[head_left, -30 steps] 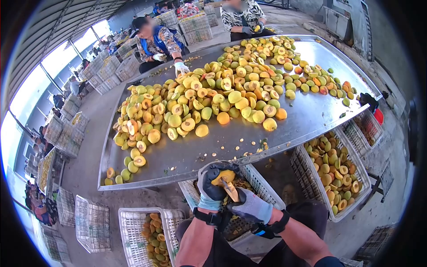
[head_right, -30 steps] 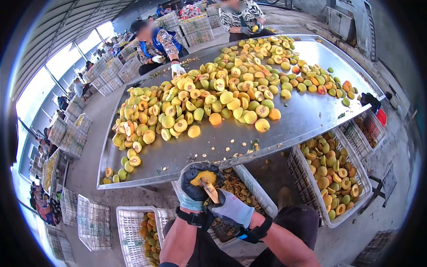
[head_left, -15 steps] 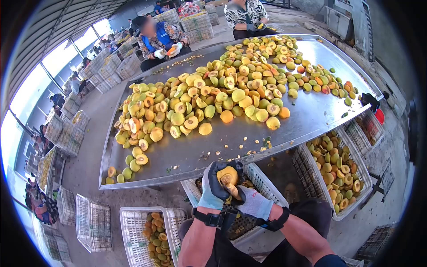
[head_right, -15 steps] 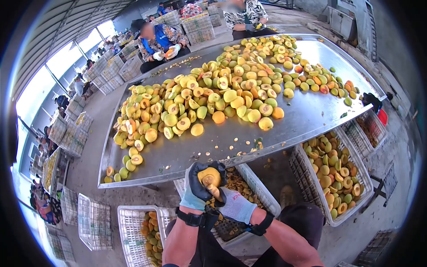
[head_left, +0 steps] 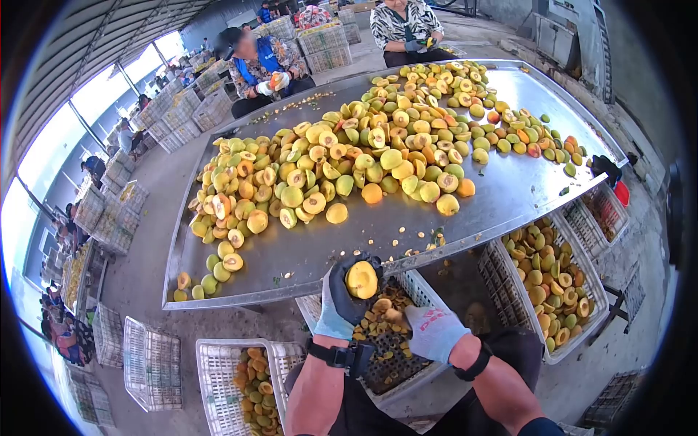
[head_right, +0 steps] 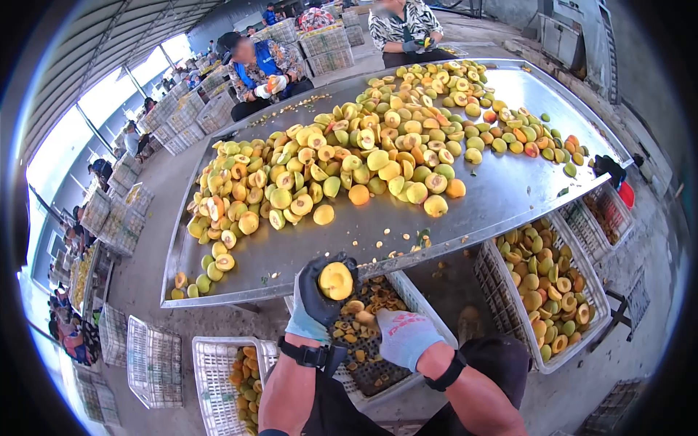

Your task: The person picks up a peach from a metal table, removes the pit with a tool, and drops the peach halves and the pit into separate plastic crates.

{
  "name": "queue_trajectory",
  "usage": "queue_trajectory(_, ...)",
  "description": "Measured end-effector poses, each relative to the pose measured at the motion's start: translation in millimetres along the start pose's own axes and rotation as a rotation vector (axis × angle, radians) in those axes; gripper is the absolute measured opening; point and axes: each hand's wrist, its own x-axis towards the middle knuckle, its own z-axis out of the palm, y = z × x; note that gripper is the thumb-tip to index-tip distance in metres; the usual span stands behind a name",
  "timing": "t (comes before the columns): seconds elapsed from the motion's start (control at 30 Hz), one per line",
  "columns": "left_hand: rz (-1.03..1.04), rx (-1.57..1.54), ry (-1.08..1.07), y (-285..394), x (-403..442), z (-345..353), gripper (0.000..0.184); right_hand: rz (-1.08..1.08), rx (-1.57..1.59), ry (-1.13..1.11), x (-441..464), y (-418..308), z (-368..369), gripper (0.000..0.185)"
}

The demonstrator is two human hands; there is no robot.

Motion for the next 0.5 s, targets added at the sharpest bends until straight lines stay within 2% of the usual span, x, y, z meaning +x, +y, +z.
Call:
queue_trajectory(0.07,-0.595,-1.022,0.152,-11,3,6,0.040,0.052,-0.152,0.114,-6,7,1,0.029)
queue_trajectory(0.1,-0.736,-1.301,0.177,-5,4,2,0.041,0.054,-0.149,0.117,-7,7,2,0.029)
queue_trajectory(0.13,-0.737,-1.300,0.172,-2,2,1,0.041,-0.011,-0.016,0.206,-5,5,5,0.026)
queue_trajectory(0.17,-0.606,-0.974,0.052,0,-2,1,0.041,-0.077,0.116,0.295,-3,4,9,0.023)
queue_trajectory(0.2,-0.466,-0.647,-0.061,2,-3,1,0.041,-0.077,0.117,0.300,4,7,19,0.023)
queue_trajectory(0.23,-0.714,-1.140,0.010,-3,-1,1,0.041,-0.119,0.197,0.332,15,13,34,0.023)
queue_trajectory(0.27,-0.713,-1.137,0.006,-1,-2,4,0.041,-0.160,0.279,0.363,19,12,41,0.022)
queue_trajectory(0.33,-0.513,-0.719,-0.053,4,-8,10,0.035,-0.160,0.353,0.391,21,6,48,0.025)
queue_trajectory(0.37,-0.511,-0.718,-0.052,4,-11,10,0.035,-0.147,0.437,0.399,23,4,51,0.027)
queue_trajectory(0.47,-0.153,-0.114,0.023,-3,-14,12,0.034,-0.169,0.556,0.438,29,4,60,0.030)
queue_trajectory(0.5,-0.153,-0.115,0.024,-6,-14,13,0.034,-0.202,0.595,0.472,30,5,61,0.031)
